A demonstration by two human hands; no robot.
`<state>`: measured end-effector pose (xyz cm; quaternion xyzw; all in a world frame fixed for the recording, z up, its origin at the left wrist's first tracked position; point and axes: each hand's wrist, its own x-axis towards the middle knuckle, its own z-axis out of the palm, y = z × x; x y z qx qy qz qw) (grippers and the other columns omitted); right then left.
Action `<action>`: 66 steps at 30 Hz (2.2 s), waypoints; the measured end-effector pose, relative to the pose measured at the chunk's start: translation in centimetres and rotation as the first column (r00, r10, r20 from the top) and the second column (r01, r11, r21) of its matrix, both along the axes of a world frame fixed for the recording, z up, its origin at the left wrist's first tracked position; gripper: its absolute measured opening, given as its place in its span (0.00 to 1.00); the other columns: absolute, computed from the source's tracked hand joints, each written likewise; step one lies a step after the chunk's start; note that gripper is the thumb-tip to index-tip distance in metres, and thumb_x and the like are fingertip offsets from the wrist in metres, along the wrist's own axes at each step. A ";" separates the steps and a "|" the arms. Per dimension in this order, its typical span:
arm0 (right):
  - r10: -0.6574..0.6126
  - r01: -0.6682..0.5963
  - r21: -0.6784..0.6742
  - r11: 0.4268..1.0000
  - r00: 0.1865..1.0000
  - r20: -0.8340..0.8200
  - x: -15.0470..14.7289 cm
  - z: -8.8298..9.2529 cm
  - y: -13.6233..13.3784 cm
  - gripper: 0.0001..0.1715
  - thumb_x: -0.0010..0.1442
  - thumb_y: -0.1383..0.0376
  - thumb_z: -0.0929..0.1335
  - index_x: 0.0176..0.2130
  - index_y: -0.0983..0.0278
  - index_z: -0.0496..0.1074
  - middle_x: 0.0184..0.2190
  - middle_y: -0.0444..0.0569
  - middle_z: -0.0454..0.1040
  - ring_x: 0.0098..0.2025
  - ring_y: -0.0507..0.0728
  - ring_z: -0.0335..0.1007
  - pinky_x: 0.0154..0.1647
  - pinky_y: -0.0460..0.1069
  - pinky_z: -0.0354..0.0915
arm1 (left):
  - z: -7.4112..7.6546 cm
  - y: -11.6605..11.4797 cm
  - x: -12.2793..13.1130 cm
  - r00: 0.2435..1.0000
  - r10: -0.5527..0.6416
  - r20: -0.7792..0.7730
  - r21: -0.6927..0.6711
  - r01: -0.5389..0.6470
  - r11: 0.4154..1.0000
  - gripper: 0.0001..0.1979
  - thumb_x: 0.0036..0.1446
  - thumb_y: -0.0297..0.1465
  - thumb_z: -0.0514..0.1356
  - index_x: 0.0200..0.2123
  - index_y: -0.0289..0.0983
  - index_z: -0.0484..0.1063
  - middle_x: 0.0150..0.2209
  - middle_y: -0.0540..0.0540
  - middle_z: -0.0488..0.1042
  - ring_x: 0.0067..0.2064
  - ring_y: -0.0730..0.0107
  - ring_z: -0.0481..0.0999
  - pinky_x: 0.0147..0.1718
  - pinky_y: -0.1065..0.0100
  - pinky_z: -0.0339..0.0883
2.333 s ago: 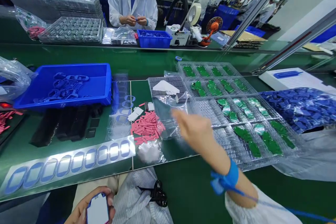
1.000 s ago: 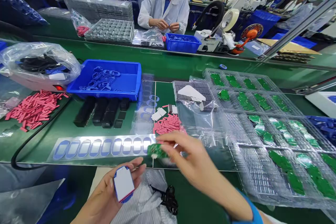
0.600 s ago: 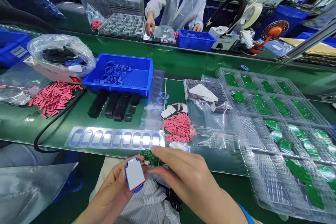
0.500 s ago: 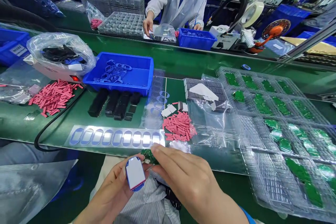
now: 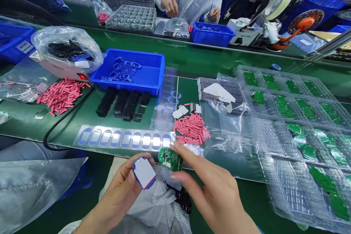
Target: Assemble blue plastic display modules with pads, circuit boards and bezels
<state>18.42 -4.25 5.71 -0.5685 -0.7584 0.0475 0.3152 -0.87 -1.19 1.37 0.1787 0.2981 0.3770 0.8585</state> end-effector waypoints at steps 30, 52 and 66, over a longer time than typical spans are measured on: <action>0.174 -0.174 0.005 0.985 0.985 -0.012 -2.1 0.1 0.0 0.24 0.63 0.68 0.65 0.58 0.62 0.62 0.45 0.49 0.77 0.43 0.56 0.77 0.46 0.48 0.75 | -1.0 0.0 0.7 0.931 0.290 -0.220 0.433 -0.173 0.885 0.14 0.41 0.29 0.72 0.35 0.45 0.81 0.37 0.47 0.82 0.39 0.63 0.81 0.36 0.71 0.77; 0.184 -0.206 0.101 0.973 0.965 0.187 -1.0 -1.1 -0.7 0.33 0.56 0.76 0.68 0.60 0.70 0.60 0.49 0.57 0.74 0.52 0.61 0.71 0.49 0.52 0.75 | -0.5 0.3 0.2 0.953 0.072 -0.294 0.317 0.027 0.948 0.19 0.43 0.26 0.70 0.41 0.45 0.79 0.39 0.45 0.82 0.40 0.60 0.82 0.40 0.67 0.77; -0.150 0.013 -0.240 0.971 0.812 -0.564 -2.8 -1.8 -0.7 0.10 0.59 0.62 0.68 0.42 0.61 0.73 0.33 0.47 0.79 0.30 0.54 0.78 0.26 0.42 0.76 | 0.5 0.1 0.5 0.810 0.320 -0.491 0.595 0.043 0.802 0.11 0.50 0.27 0.66 0.36 0.49 0.80 0.33 0.50 0.83 0.34 0.65 0.83 0.33 0.72 0.77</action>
